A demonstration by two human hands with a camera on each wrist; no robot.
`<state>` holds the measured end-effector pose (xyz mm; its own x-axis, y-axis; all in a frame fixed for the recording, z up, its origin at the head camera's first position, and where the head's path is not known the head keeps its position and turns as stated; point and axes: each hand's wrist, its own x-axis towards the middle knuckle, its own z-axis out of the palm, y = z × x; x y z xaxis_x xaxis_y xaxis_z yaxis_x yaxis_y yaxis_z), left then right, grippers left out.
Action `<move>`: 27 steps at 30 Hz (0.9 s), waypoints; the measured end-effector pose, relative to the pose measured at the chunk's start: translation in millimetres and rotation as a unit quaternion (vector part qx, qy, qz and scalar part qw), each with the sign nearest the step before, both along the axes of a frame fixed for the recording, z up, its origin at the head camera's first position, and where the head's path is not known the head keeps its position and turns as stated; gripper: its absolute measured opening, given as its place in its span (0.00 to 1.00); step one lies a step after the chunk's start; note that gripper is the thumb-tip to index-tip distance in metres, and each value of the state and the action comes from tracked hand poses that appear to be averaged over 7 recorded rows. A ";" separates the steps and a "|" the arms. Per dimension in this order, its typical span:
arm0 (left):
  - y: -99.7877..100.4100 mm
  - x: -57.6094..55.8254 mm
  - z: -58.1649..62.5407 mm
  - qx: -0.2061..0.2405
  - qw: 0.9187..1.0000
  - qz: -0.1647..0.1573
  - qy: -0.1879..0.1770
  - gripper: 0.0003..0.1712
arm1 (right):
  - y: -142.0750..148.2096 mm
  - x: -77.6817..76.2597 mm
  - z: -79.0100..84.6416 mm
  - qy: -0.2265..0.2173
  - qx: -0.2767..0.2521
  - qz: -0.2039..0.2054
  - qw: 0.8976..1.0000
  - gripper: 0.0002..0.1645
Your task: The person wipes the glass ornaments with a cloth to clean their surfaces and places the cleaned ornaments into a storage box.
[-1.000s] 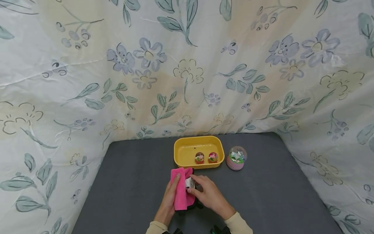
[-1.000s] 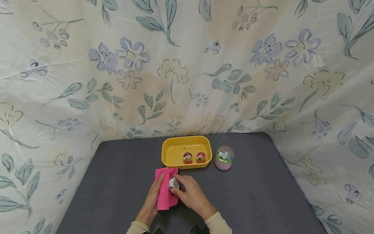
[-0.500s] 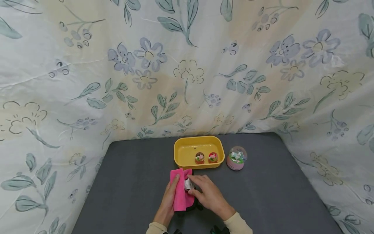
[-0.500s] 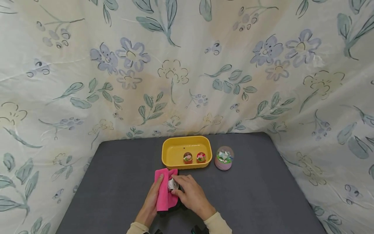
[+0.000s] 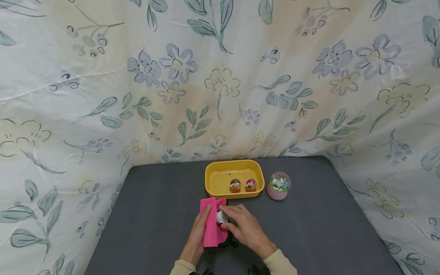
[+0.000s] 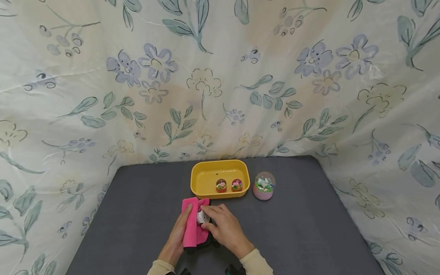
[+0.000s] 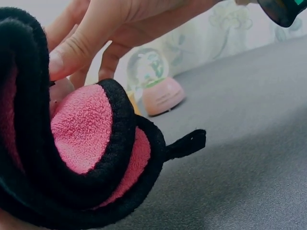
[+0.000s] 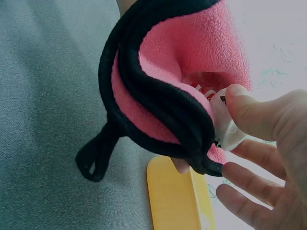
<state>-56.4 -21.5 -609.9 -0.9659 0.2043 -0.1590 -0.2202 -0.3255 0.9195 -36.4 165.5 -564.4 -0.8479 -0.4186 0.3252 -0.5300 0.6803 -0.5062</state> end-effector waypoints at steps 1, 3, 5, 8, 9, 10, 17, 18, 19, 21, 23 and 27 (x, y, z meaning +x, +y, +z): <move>-0.2 -0.2 0.1 -0.001 1.000 -0.002 0.002 0.36 | 0.0 0.0 -0.1 0.005 0.000 0.000 1.000 0.36; -0.8 -0.6 0.4 -0.005 1.000 -0.004 0.003 0.37 | 0.0 -0.2 -0.6 0.015 0.000 0.002 1.000 0.36; -1.3 -0.9 0.2 -0.007 1.000 -0.006 0.002 0.37 | 0.3 -0.6 -1.3 0.027 0.002 0.004 1.000 0.36; -1.7 -0.9 -0.2 -0.008 1.000 -0.011 -0.001 0.38 | 1.0 -0.4 -2.7 0.036 0.005 0.006 0.999 0.36; -1.6 -0.8 -0.3 -0.007 1.000 -0.014 -0.002 0.38 | 1.3 0.0 -2.9 0.035 0.006 0.007 0.999 0.36; -1.6 -0.6 -0.3 -0.007 1.000 -0.014 -0.005 0.38 | 1.7 0.4 -3.2 0.034 0.005 0.007 0.999 0.36; -1.7 1.2 0.8 -0.011 1.000 -0.013 -0.018 0.39 | 1.1 2.3 -1.4 -0.005 -0.010 0.012 1.000 0.35; -1.8 1.2 0.8 -0.011 1.000 -0.013 -0.017 0.39 | 0.7 2.3 -1.4 -0.014 -0.014 0.012 1.000 0.35; -1.8 1.3 0.7 -0.010 1.000 -0.013 -0.016 0.39 | 0.4 2.3 -1.3 -0.021 -0.018 0.012 1.000 0.35; -1.7 1.3 0.3 -0.008 1.000 -0.011 -0.017 0.39 | -0.3 2.3 -1.5 -0.035 -0.026 0.011 0.999 0.34; -1.7 1.2 -0.1 -0.007 1.000 -0.009 -0.016 0.38 | -0.8 2.3 -2.2 -0.042 -0.032 0.010 0.999 0.34; -1.8 1.0 -0.9 -0.007 1.000 -0.005 -0.018 0.38 | -1.3 2.3 -2.8 -0.049 -0.038 0.009 0.998 0.34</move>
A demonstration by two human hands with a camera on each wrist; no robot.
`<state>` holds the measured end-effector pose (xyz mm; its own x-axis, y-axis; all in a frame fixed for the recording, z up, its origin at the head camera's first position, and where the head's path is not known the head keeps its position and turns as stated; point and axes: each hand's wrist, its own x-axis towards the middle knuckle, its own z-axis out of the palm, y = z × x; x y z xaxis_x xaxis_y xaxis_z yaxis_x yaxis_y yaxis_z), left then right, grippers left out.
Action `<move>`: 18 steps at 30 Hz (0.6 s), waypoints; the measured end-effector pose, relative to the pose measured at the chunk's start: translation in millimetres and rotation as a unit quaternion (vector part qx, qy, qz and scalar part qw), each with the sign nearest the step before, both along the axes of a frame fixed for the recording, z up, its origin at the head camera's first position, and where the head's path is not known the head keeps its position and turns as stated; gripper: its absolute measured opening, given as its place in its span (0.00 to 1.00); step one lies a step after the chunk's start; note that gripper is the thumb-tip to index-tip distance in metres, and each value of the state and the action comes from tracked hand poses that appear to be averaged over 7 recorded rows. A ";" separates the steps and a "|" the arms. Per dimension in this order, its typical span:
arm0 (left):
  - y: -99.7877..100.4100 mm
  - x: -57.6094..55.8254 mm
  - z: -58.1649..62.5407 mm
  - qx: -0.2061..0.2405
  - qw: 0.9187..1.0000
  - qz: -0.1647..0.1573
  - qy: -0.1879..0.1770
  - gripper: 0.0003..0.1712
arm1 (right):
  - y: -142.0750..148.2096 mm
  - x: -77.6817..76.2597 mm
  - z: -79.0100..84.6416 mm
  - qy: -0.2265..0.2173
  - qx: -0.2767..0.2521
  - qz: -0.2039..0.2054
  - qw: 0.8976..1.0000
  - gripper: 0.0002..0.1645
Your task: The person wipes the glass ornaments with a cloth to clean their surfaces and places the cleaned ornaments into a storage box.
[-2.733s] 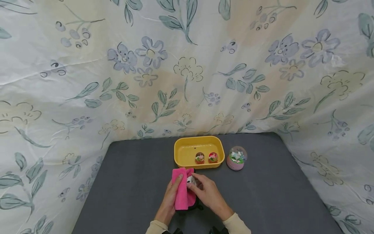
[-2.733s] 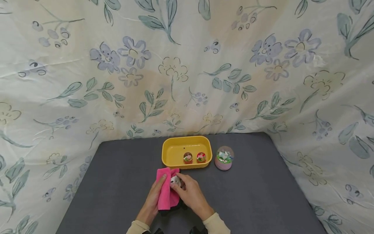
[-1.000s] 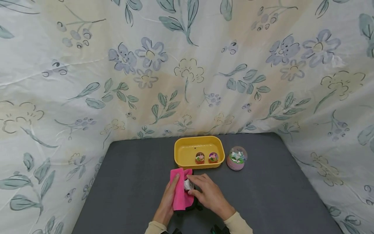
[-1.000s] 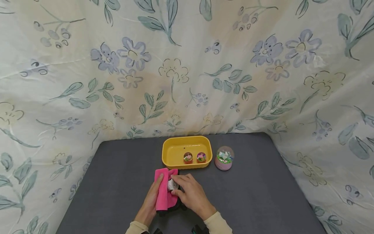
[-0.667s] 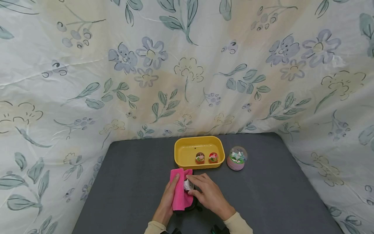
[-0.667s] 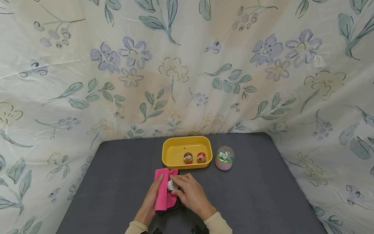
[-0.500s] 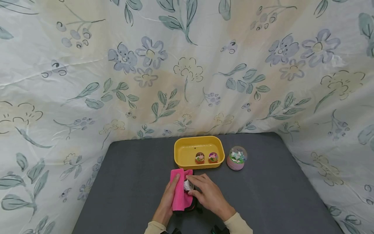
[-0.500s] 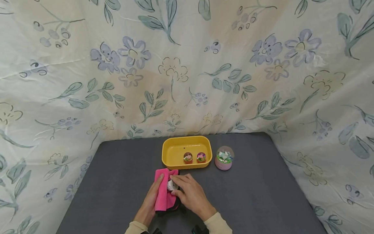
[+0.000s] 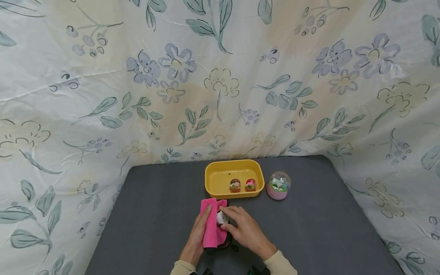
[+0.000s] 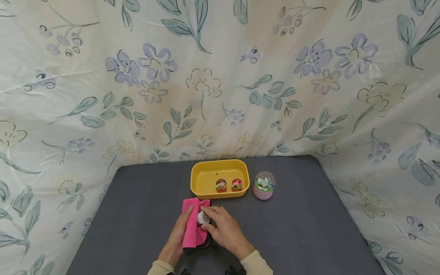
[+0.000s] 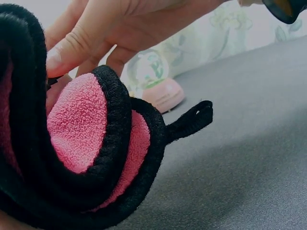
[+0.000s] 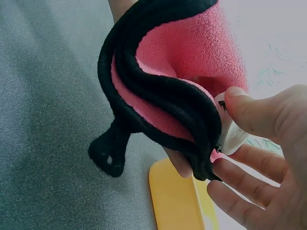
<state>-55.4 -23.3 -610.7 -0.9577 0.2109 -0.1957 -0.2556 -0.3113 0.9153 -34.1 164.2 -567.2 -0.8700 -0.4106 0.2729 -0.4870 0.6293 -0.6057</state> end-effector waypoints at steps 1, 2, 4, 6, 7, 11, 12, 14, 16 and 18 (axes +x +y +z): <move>0.1 -0.1 0.1 -0.001 1.000 0.000 0.000 0.38 | 0.2 -0.2 0.0 -0.001 0.000 0.000 1.000 0.34; 0.2 -0.1 0.4 -0.001 1.000 0.000 0.000 0.38 | 0.4 -0.4 0.4 -0.002 -0.001 0.001 1.000 0.34; 0.1 0.2 0.6 -0.002 1.000 -0.001 -0.001 0.38 | 0.5 -0.3 1.3 -0.005 -0.001 0.001 1.000 0.34; -0.3 0.9 0.7 -0.002 1.000 -0.003 0.000 0.37 | 0.4 0.5 1.8 -0.008 -0.001 0.001 1.000 0.34; -0.4 1.4 0.7 -0.001 1.000 -0.004 0.000 0.37 | 0.4 0.7 1.6 -0.009 -0.001 0.001 1.000 0.34; -0.7 2.8 -0.5 0.006 1.000 -0.012 0.003 0.37 | 0.2 1.8 0.8 -0.024 -0.016 0.005 1.000 0.35; -0.7 2.7 -0.6 0.007 1.000 -0.015 0.007 0.36 | 0.2 1.6 0.5 -0.029 -0.023 0.006 0.999 0.35; -0.6 1.9 -0.4 0.008 1.000 -0.020 0.015 0.36 | 0.1 0.8 0.8 -0.042 -0.040 0.011 0.998 0.35; -0.4 0.1 0.5 0.007 0.999 -0.024 0.024 0.36 | -0.1 -0.5 1.8 -0.051 -0.054 0.014 0.997 0.35; -0.5 -1.6 1.8 0.003 0.999 -0.024 0.031 0.36 | -0.4 -2.1 3.2 -0.056 -0.063 0.014 0.996 0.35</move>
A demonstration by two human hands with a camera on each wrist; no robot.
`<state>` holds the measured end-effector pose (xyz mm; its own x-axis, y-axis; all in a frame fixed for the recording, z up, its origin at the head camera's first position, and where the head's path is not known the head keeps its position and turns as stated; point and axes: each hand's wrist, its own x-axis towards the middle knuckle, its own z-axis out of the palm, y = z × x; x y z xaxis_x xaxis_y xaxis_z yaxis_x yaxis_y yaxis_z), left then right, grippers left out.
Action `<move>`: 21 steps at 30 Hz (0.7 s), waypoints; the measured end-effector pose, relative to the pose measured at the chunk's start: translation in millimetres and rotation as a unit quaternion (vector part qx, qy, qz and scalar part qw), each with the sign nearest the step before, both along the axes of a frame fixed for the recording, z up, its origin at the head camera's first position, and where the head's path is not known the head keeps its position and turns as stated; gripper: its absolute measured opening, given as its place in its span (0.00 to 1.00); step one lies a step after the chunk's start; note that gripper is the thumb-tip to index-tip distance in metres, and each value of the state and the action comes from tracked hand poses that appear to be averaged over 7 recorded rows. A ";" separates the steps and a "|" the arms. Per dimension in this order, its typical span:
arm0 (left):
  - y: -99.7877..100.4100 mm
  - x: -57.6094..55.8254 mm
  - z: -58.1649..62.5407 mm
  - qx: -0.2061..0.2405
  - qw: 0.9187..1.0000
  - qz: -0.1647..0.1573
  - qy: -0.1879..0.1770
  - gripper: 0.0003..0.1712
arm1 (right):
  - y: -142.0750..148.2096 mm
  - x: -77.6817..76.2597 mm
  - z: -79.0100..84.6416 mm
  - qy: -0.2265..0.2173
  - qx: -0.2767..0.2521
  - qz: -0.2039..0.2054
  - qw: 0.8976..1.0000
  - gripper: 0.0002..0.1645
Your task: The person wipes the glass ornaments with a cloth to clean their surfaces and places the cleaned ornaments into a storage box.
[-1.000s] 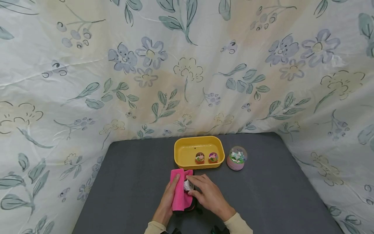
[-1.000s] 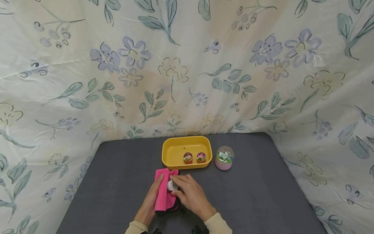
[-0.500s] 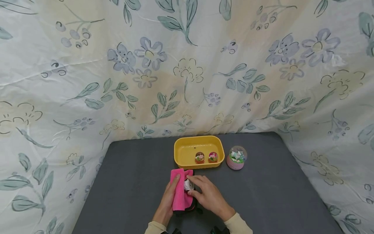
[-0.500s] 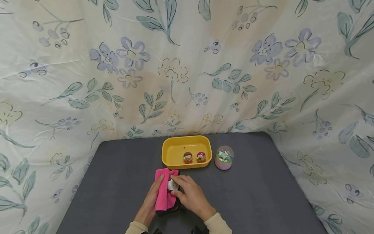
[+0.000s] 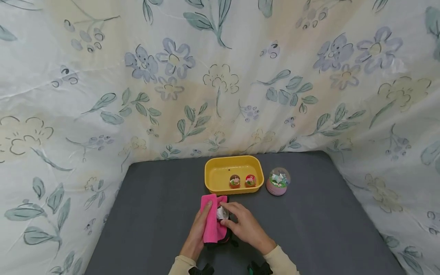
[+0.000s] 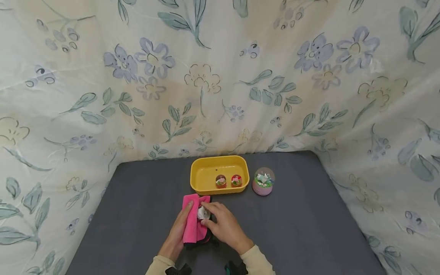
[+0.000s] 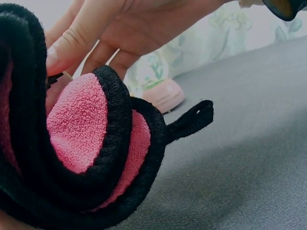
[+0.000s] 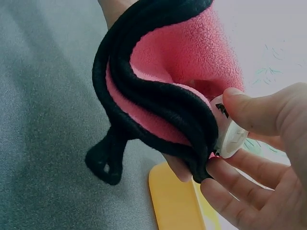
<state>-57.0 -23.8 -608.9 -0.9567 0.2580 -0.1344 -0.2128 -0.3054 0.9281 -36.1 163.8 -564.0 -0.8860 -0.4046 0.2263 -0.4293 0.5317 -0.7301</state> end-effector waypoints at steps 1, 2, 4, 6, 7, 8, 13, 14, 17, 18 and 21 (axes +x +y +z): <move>0.1 -1.3 1.2 0.000 1.000 0.001 0.002 0.36 | 0.0 -1.3 1.2 0.000 -0.003 0.000 1.000 0.35; 0.1 -2.5 2.4 0.001 1.000 0.001 0.003 0.36 | 0.0 -2.3 2.5 0.001 -0.003 -0.001 1.000 0.35; 0.0 -4.3 3.7 0.001 1.000 0.001 0.003 0.35 | 0.0 -4.0 4.8 0.002 -0.002 -0.002 1.000 0.35; -0.1 -5.3 5.1 0.004 1.000 0.001 0.002 0.35 | -0.1 -5.2 6.7 0.002 -0.001 -0.004 1.000 0.35; -0.2 -5.5 5.9 0.006 1.000 0.001 0.002 0.35 | -0.2 -5.5 7.6 0.001 0.001 -0.005 1.000 0.35; -0.3 -5.7 6.2 0.006 1.000 0.002 0.001 0.35 | -0.3 -5.8 8.5 0.001 0.002 -0.006 1.000 0.35; -0.7 -6.8 7.4 0.006 1.000 0.004 0.000 0.34 | -0.7 -7.0 10.8 0.001 0.008 -0.012 1.000 0.35; -0.7 -7.0 7.1 0.006 1.000 0.005 -0.002 0.35 | -0.8 -7.0 10.9 0.001 0.009 -0.013 1.000 0.35; -0.8 -6.4 6.5 0.005 1.000 0.004 -0.005 0.35 | -1.0 -5.8 10.5 -0.002 0.008 -0.011 1.000 0.34; -0.9 -5.6 6.0 0.006 1.000 0.003 -0.008 0.35 | -0.9 -5.1 9.9 -0.006 0.007 -0.010 1.000 0.34; -1.3 -2.3 4.7 0.009 1.000 -0.001 -0.020 0.36 | -0.8 -2.4 7.5 -0.022 0.002 -0.007 1.000 0.34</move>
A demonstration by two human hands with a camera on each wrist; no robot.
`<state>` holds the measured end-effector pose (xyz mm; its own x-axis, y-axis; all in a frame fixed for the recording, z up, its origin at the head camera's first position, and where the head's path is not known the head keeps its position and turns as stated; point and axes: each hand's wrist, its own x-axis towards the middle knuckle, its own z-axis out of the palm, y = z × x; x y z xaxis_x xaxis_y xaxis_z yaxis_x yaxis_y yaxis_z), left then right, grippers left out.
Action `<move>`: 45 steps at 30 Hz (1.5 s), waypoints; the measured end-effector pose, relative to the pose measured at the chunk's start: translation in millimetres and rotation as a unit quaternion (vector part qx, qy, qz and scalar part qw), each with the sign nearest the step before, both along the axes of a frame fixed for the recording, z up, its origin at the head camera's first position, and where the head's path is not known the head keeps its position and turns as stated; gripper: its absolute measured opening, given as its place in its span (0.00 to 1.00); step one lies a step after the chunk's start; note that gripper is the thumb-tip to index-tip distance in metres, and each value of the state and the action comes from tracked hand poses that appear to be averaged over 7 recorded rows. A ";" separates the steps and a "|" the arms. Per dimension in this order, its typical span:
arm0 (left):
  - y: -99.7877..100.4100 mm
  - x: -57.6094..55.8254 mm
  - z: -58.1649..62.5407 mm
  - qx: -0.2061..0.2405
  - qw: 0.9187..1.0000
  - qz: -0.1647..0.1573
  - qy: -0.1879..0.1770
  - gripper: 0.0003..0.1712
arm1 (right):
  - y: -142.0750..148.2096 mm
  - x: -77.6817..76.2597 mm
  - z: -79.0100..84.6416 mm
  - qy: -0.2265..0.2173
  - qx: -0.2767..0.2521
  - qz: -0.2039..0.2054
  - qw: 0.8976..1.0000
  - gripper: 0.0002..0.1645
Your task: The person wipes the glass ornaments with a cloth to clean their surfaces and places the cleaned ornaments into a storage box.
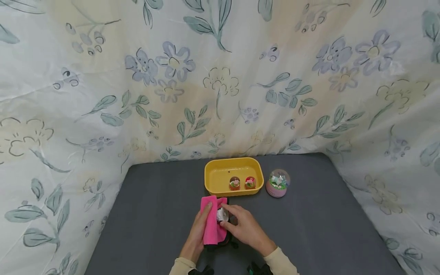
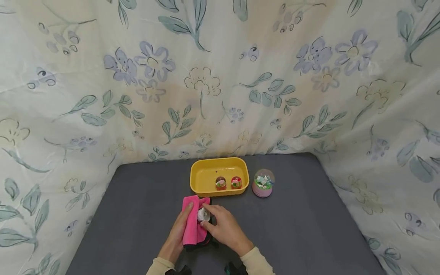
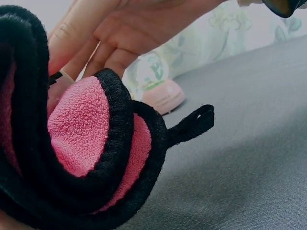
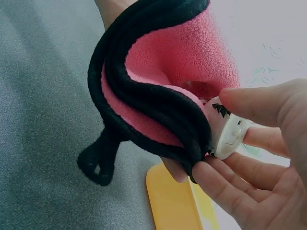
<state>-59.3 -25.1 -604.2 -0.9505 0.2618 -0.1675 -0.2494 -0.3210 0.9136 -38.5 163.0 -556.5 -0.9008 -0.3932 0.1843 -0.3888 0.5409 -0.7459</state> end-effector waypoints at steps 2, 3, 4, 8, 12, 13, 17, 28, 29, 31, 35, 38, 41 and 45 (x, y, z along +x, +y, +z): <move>0.8 2.9 -1.8 0.003 1.000 0.000 -0.004 0.36 | 1.1 2.0 -2.1 -0.007 -0.004 0.002 1.000 0.34; 1.3 3.9 -2.4 0.003 1.000 0.001 -0.005 0.35 | 1.7 2.8 -2.7 -0.010 -0.008 0.002 1.000 0.34; 1.8 4.6 -3.0 0.004 1.000 0.002 -0.004 0.35 | 2.2 3.1 -3.3 -0.011 -0.010 0.002 1.000 0.34; 4.4 6.1 -3.5 0.007 1.000 0.006 -0.001 0.36 | 4.4 3.8 -3.0 -0.015 -0.020 0.000 1.000 0.33; 6.1 7.9 -3.3 0.005 1.000 0.012 -0.003 0.36 | 6.4 4.7 -4.2 -0.009 -0.026 0.006 1.000 0.33; 6.5 8.4 -3.3 0.005 1.000 0.013 -0.003 0.37 | 6.9 5.1 -5.0 -0.004 -0.027 0.009 1.000 0.33; 7.5 9.7 -2.5 0.010 1.000 0.014 -0.003 0.37 | 7.4 5.5 -8.5 0.012 -0.028 0.019 0.999 0.32; 8.4 10.6 -1.9 0.009 1.000 0.014 0.001 0.36 | 7.5 5.0 -7.6 0.001 -0.018 -0.003 1.000 0.29; 8.4 10.7 -1.9 0.009 1.000 0.015 0.001 0.35 | 7.4 5.0 -7.4 0.000 -0.015 -0.006 1.000 0.29; 8.5 11.1 -1.8 0.009 1.000 0.014 0.001 0.35 | 7.4 5.2 -7.2 -0.004 -0.015 -0.011 1.000 0.29; 8.6 12.8 -2.0 0.006 1.000 0.014 0.001 0.35 | 7.3 6.3 -6.5 -0.013 -0.019 -0.017 1.000 0.30; 8.7 13.7 -2.4 0.003 1.000 0.016 0.001 0.35 | 7.2 7.3 -5.9 -0.020 -0.023 -0.020 0.999 0.30; 9.1 14.0 -2.7 0.000 1.000 0.019 0.000 0.35 | 6.9 7.9 -6.0 -0.025 -0.028 -0.024 0.999 0.30; 9.4 13.6 -2.6 -0.003 1.000 0.025 -0.004 0.36 | 6.2 8.2 -6.8 -0.029 -0.038 -0.029 0.998 0.29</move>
<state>-45.6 -15.7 -606.8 -0.9609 0.2131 -0.1769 -0.2408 -0.3270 0.9138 -30.3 169.1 -563.3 -0.9320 -0.3264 0.1578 -0.3124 0.5020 -0.8065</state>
